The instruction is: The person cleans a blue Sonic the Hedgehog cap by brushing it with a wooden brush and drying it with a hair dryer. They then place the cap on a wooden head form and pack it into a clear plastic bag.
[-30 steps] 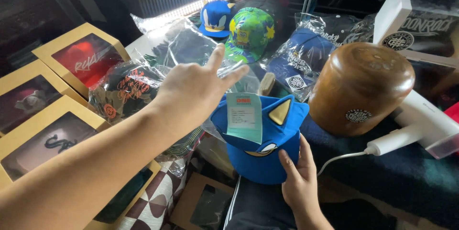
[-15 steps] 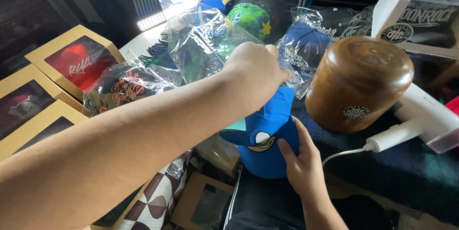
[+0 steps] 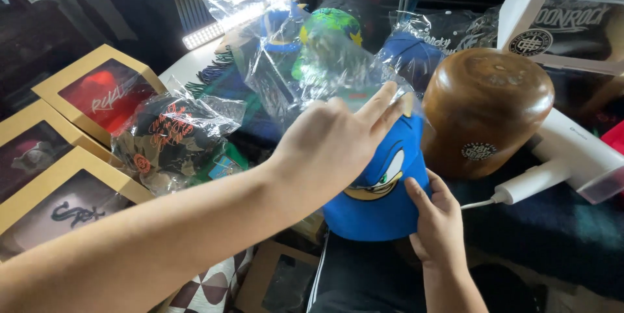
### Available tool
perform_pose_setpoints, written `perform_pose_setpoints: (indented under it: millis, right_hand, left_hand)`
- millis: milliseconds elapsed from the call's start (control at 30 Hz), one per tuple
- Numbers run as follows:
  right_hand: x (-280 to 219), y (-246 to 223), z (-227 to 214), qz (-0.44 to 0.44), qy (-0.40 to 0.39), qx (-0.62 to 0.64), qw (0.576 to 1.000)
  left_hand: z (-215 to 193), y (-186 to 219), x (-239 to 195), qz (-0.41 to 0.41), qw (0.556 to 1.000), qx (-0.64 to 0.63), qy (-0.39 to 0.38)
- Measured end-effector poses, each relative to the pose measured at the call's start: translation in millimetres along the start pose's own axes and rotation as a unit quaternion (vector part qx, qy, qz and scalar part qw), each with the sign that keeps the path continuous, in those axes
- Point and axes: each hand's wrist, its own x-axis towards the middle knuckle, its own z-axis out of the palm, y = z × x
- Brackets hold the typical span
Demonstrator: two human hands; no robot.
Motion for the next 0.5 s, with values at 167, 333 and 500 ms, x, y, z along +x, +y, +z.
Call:
perform_pose_setpoints:
  millis: [167, 333, 500]
  right_hand:
    - [-13, -4, 8, 0.015, -0.006, 0.074, 0.997]
    - [-13, 5, 13, 0.052, -0.032, 0.095, 0.994]
    - [-8, 12, 23, 0.056, -0.063, 0.099, 0.991]
  left_hand:
    - [2, 7, -38, -0.087, 0.979, -0.140, 0.116]
    - [29, 31, -73, -0.068, 0.948, -0.233, 0.207]
    - [66, 54, -94, -0.087, 0.921, -0.290, 0.245]
